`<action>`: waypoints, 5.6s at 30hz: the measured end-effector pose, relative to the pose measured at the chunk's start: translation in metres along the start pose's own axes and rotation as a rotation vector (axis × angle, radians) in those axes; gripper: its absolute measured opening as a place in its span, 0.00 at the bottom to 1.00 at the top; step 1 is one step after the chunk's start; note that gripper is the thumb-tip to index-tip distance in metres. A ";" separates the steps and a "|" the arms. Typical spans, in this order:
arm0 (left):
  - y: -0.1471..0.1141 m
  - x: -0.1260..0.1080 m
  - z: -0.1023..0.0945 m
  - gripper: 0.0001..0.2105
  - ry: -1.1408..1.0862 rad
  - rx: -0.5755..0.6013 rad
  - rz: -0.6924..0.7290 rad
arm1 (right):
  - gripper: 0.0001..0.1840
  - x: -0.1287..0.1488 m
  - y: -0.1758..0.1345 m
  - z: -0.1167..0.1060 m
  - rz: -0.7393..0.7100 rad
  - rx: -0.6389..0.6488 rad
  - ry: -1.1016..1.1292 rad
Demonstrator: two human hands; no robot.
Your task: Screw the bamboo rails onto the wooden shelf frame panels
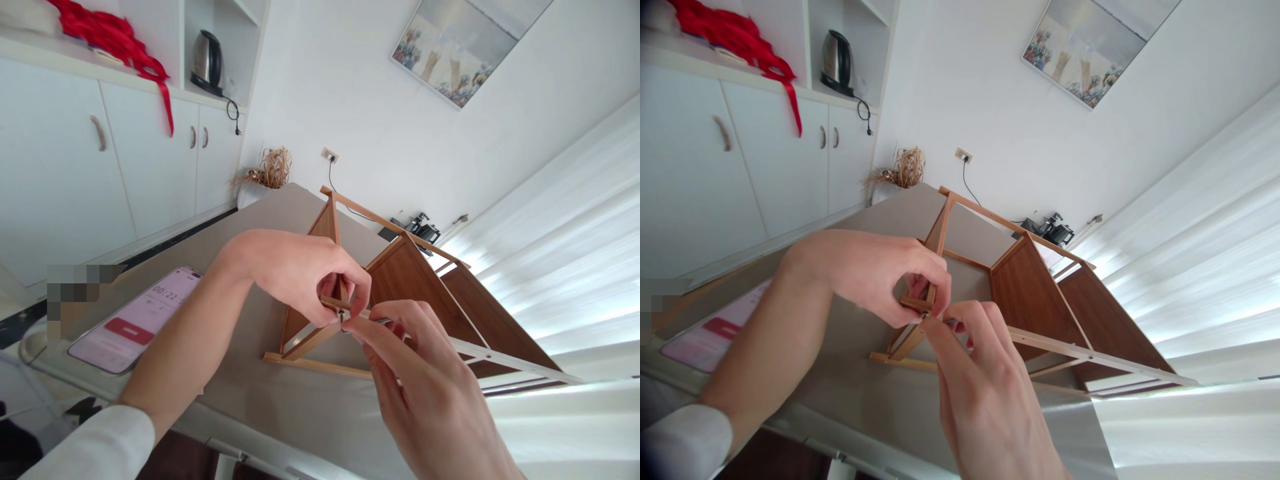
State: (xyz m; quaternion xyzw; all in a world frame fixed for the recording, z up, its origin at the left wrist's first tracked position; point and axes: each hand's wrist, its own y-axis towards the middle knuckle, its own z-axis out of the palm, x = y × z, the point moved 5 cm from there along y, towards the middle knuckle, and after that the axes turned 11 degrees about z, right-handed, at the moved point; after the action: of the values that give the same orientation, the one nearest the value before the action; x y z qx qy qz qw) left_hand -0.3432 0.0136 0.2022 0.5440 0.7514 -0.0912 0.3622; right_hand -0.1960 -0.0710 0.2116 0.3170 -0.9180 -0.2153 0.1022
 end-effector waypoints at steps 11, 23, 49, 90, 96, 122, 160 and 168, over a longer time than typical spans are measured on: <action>0.000 0.000 -0.001 0.07 0.003 -0.012 0.017 | 0.15 0.000 0.002 -0.002 0.094 -0.072 0.041; 0.000 0.001 0.000 0.08 0.016 -0.009 0.021 | 0.10 -0.002 -0.008 0.006 0.161 -0.189 0.113; 0.000 -0.001 -0.001 0.08 0.062 -0.028 -0.026 | 0.12 -0.011 -0.035 0.054 0.460 -0.360 0.491; 0.000 -0.001 0.001 0.08 0.077 -0.014 -0.014 | 0.20 -0.002 -0.023 0.026 0.183 -0.268 0.054; -0.001 0.002 0.002 0.09 0.081 -0.015 -0.026 | 0.20 0.005 -0.020 0.016 0.173 -0.257 0.016; 0.000 0.001 0.002 0.07 0.053 -0.011 -0.028 | 0.12 0.042 0.009 -0.003 0.042 -0.042 -0.405; -0.001 0.000 0.001 0.09 0.055 -0.012 -0.024 | 0.13 0.020 0.009 -0.006 0.051 0.063 -0.210; -0.002 0.001 0.000 0.12 0.056 -0.026 -0.052 | 0.12 0.026 0.006 -0.004 0.078 0.004 -0.246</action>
State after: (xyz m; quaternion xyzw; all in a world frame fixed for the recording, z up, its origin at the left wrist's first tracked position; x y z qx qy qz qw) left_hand -0.3449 0.0138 0.2011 0.5218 0.7763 -0.0753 0.3455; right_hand -0.2185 -0.0846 0.2194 0.2524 -0.9357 -0.2464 -0.0034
